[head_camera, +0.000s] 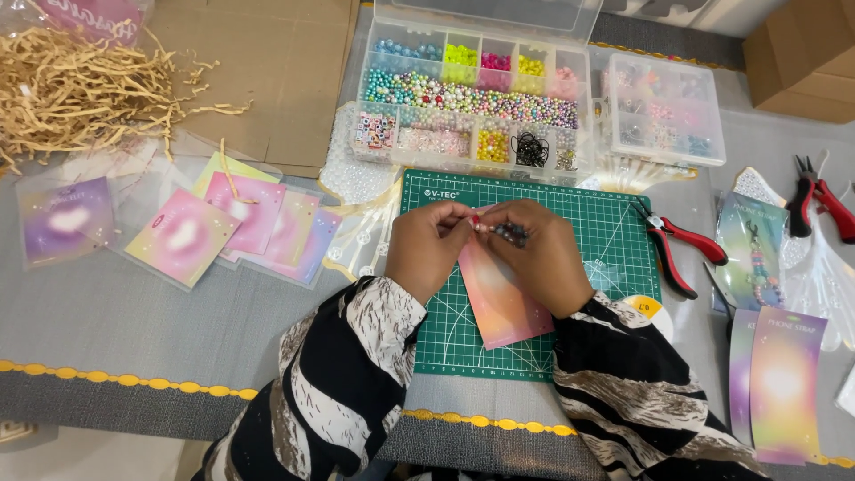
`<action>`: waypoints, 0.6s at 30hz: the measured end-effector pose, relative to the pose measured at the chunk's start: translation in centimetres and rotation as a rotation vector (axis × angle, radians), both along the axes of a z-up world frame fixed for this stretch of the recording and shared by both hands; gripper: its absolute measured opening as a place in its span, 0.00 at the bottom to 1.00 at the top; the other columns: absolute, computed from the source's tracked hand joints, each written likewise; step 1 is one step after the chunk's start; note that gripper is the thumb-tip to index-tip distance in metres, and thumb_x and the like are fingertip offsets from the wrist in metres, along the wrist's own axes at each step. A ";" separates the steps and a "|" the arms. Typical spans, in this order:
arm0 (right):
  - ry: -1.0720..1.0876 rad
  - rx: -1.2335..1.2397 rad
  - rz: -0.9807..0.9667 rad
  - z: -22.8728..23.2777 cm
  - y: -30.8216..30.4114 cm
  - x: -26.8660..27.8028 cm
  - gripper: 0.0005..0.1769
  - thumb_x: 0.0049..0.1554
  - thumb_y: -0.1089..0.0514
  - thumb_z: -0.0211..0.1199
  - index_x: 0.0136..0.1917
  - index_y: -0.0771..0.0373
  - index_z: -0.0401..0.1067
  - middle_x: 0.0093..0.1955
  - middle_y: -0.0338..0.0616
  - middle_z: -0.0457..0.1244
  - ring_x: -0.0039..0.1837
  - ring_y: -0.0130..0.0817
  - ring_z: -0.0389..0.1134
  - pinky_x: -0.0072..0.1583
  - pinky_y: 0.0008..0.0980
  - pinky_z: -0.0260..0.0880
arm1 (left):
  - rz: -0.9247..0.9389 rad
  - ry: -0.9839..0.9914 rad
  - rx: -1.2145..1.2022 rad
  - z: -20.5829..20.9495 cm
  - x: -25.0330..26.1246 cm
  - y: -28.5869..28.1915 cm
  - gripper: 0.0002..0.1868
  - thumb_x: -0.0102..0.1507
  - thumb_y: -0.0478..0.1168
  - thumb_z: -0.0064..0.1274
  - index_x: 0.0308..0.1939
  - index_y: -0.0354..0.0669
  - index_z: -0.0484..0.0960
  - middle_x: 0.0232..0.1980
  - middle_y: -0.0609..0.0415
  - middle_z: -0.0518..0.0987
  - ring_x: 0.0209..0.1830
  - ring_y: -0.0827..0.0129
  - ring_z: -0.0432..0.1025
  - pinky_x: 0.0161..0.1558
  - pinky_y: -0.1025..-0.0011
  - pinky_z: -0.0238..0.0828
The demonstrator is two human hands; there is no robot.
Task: The person places a beaded strap onto a decorative backing card, secures it, and سپس puts the assembly into a small plastic bag.
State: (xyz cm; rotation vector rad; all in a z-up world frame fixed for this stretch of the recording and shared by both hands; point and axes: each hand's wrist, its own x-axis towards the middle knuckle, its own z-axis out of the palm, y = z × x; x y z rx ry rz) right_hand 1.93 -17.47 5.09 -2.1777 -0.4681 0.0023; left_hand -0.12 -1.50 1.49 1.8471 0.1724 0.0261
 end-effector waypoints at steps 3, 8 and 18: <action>-0.035 -0.044 0.015 -0.3 -0.2 0.0 0.11 0.53 0.66 0.70 0.50 0.62 0.81 0.50 0.47 0.72 0.53 0.46 0.74 0.53 0.39 0.75 | -0.008 -0.016 0.031 0.3 -0.1 0.0 0.10 0.66 0.36 0.54 0.48 0.45 0.88 0.40 0.50 0.87 0.39 0.65 0.82 0.39 0.73 0.77; -0.122 -0.189 0.042 -0.4 -0.2 0.0 0.12 0.57 0.67 0.67 0.55 0.63 0.82 0.50 0.50 0.70 0.53 0.50 0.74 0.52 0.42 0.77 | -0.019 -0.103 0.090 0.2 -0.1 0.2 0.10 0.66 0.36 0.53 0.48 0.44 0.87 0.38 0.50 0.87 0.37 0.62 0.83 0.37 0.71 0.79; -0.195 -0.236 0.003 -2.2 -0.7 0.3 0.10 0.56 0.66 0.68 0.52 0.60 0.78 0.45 0.46 0.68 0.50 0.50 0.74 0.48 0.40 0.78 | -0.065 -0.216 0.217 0.5 -0.7 0.2 0.12 0.66 0.34 0.52 0.54 0.40 0.81 0.40 0.45 0.87 0.40 0.53 0.82 0.39 0.61 0.82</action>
